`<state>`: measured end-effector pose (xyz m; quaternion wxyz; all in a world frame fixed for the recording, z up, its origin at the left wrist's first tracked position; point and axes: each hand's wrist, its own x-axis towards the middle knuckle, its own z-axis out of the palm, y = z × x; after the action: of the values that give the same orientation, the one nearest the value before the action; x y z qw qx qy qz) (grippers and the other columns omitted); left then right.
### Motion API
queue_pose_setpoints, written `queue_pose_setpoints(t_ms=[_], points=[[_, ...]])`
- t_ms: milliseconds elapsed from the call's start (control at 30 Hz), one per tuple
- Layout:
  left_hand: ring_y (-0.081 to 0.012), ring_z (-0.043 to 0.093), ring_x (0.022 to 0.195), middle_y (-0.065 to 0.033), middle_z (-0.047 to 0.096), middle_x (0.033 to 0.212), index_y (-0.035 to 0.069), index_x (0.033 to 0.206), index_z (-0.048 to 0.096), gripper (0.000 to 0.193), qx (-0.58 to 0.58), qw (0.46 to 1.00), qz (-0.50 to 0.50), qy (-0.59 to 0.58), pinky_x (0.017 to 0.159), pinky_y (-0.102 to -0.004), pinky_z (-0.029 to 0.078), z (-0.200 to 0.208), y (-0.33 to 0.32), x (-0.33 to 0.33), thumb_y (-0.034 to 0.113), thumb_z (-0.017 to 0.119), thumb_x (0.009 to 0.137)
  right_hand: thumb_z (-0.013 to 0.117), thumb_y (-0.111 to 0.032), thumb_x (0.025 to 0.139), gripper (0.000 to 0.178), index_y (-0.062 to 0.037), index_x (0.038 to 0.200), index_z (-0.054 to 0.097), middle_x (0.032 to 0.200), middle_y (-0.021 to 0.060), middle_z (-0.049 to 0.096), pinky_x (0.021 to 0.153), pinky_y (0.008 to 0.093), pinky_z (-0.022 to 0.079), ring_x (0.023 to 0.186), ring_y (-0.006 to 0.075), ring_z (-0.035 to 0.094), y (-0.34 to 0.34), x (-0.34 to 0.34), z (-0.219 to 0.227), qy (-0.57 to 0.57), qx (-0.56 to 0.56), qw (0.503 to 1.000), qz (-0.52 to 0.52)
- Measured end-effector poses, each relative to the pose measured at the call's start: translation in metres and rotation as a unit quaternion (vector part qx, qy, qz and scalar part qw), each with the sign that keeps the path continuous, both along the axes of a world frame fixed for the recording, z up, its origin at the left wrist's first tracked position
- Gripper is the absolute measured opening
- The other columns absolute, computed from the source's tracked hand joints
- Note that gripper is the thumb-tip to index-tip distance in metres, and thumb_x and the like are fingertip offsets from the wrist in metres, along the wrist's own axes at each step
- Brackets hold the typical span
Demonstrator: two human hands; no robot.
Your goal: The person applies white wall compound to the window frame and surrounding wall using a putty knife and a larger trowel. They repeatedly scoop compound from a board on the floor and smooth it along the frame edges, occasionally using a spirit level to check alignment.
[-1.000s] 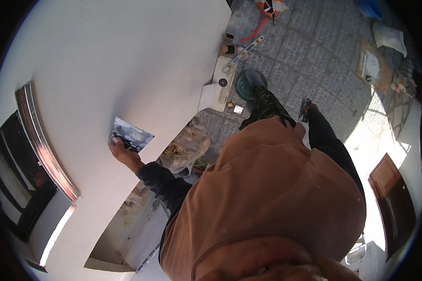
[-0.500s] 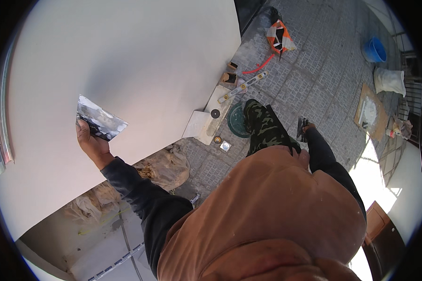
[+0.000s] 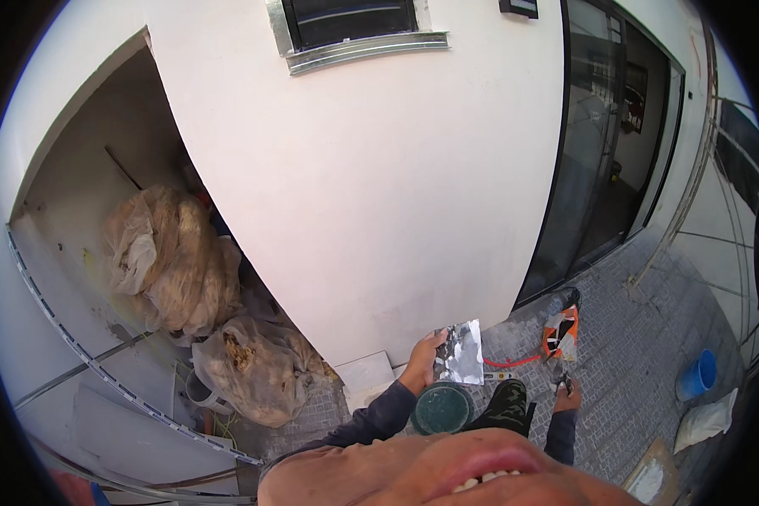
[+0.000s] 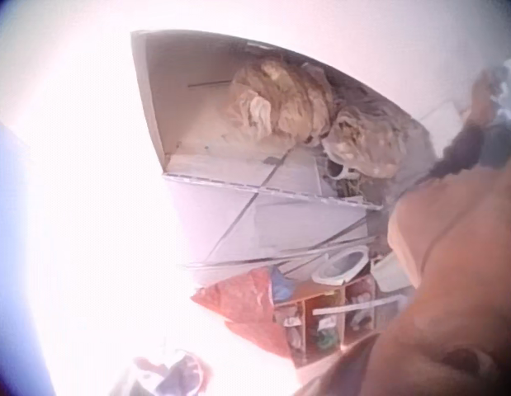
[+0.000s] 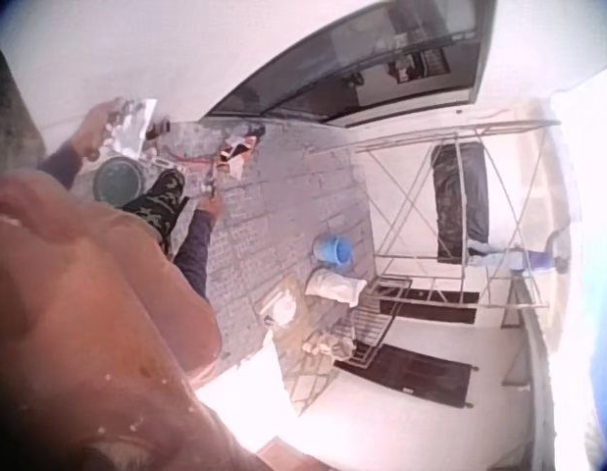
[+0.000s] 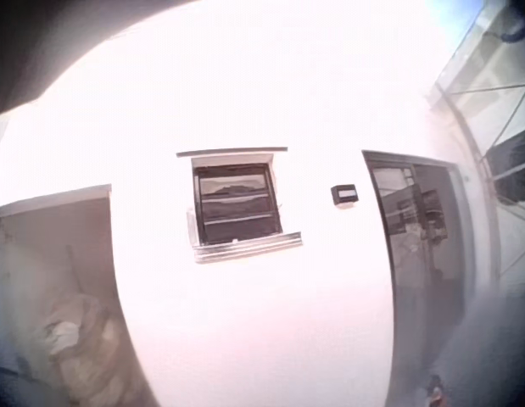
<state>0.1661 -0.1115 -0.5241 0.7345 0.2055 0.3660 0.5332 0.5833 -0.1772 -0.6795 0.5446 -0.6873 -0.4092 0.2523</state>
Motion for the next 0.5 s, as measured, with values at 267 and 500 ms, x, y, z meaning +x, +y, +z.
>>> queue_pose_setpoints(t_ms=[267,500], points=[[-0.0099,0.053,0.08,-0.0004,0.065,0.09,-0.002,0.107,0.07,0.032,0.146,0.932,-0.001,0.333,0.075,-0.0294,0.045,0.031,-0.053,0.125,0.028,0.059,0.102,0.064,0.002,0.078,0.048,-0.0252,0.116,0.076,0.107,0.0064,0.069,0.089,0.0475,0.046,0.102,0.0324,0.062,-0.063,-0.074,0.205,-0.435,0.185,0.843,0.256],[-0.0144,0.061,0.087,-0.0033,0.067,0.096,-0.002,0.112,0.065,0.026,0.075,0.979,0.107,0.158,0.081,-0.0296,0.048,0.034,-0.031,0.269,0.021,0.057,0.103,0.065,-0.001,0.083,0.043,-0.0275,0.115,0.077,0.105,0.0022,0.07,0.086,0.0463,0.047,0.099,0.0297,0.064,-0.152,0.081,0.182,-0.416,0.118,0.881,0.19]])
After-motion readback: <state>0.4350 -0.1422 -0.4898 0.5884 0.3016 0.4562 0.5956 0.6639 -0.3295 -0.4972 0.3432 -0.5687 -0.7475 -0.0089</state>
